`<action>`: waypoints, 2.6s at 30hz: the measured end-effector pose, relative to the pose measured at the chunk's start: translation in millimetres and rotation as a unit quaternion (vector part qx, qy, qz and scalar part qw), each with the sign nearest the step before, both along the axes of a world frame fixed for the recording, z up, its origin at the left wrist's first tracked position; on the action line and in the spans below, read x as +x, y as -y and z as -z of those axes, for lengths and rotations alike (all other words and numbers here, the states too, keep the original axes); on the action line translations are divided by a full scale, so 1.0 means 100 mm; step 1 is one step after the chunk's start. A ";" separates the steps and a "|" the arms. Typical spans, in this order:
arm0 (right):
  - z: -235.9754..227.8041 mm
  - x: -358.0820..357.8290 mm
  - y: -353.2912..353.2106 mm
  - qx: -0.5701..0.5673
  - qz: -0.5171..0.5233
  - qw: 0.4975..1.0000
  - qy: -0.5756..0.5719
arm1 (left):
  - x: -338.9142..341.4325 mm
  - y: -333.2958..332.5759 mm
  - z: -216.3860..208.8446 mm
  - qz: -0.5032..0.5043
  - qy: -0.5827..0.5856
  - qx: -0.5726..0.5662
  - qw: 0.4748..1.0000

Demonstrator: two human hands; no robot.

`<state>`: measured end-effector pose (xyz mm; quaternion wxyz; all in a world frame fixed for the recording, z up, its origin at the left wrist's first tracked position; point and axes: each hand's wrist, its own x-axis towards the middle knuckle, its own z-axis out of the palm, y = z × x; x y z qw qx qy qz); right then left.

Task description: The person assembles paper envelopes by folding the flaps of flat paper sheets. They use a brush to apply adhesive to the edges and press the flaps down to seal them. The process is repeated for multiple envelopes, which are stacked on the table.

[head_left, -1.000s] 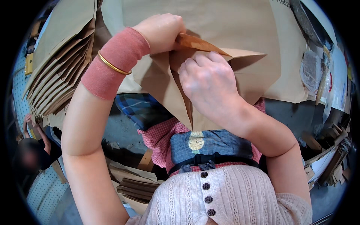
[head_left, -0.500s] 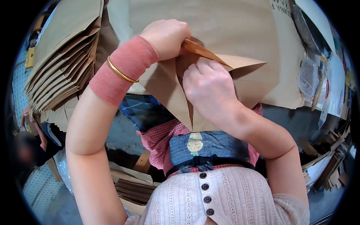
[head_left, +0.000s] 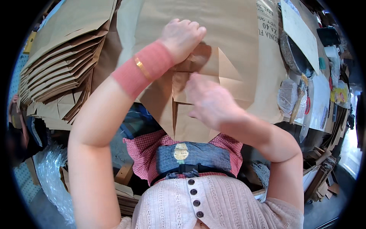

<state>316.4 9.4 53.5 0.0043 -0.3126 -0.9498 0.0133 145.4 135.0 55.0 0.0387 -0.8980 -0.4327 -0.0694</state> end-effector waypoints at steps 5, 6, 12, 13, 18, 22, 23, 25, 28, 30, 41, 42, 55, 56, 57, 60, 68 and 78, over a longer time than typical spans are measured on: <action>-0.52 0.10 -0.02 -0.120 0.080 0.934 0.327 | -0.05 0.59 -0.28 0.218 -0.023 0.121 0.968; -0.57 0.07 -0.09 -0.171 0.065 0.921 0.344 | 0.01 0.78 -0.25 0.241 -0.044 0.038 0.969; -0.55 -0.31 -0.53 -0.238 0.026 0.893 0.381 | 0.21 0.90 -0.10 0.003 -0.212 -0.236 0.948; -0.52 -0.30 -0.50 -0.233 0.050 0.889 0.390 | 0.23 0.78 -0.16 0.018 -0.297 -0.327 0.897; -0.25 0.54 -0.37 -0.137 0.160 0.938 0.276 | -0.37 1.07 -0.08 -0.087 -0.315 -0.096 0.940; -0.38 0.58 -0.52 -0.133 0.210 0.929 0.275 | -0.20 0.77 -0.15 -0.202 -0.319 -0.211 0.902; -0.38 0.61 -0.59 -0.148 0.203 0.927 0.280 | -0.23 0.80 -0.13 -0.112 -0.265 -0.154 0.945; -0.29 0.82 -0.67 -0.168 0.180 0.952 0.180 | -0.33 0.73 -0.13 -0.056 -0.078 -0.224 0.970; -0.38 0.93 -0.70 -0.365 0.065 0.928 0.031 | -0.48 0.61 -0.10 -0.031 0.122 -0.376 0.918; -0.35 0.89 -0.60 -0.316 0.017 0.947 -0.058 | -0.53 0.54 -0.08 -0.011 0.198 -0.419 0.886; -0.12 0.67 -0.67 0.020 0.171 0.983 -0.057 | -0.30 0.60 0.15 -0.080 0.151 -0.258 0.951; -0.26 0.80 -0.56 0.013 0.152 0.983 -0.105 | -0.31 0.61 0.13 -0.094 0.171 -0.297 0.935; -0.78 2.87 0.09 0.174 0.261 0.942 -0.116 | -0.18 0.97 -0.33 0.005 -0.024 -0.232 0.972; -0.82 2.85 -0.02 0.192 0.287 0.922 -0.175 | -0.17 0.97 -0.34 0.005 -0.027 -0.228 0.973; -0.82 2.81 -0.21 0.198 0.319 0.864 -0.335 | -0.19 0.98 -0.34 0.003 -0.033 -0.223 0.974; -0.92 2.76 -0.73 0.041 0.462 0.775 -0.429 | -0.26 1.02 -0.35 -0.003 -0.043 -0.213 0.976; -0.52 3.18 -1.14 -0.040 0.509 0.711 -0.484 | -0.22 1.14 -0.34 -0.048 -0.019 -0.163 0.985; -1.23 3.50 -0.99 -0.226 0.344 0.852 -0.324 | -0.04 1.12 -0.47 -0.111 0.056 -0.148 0.981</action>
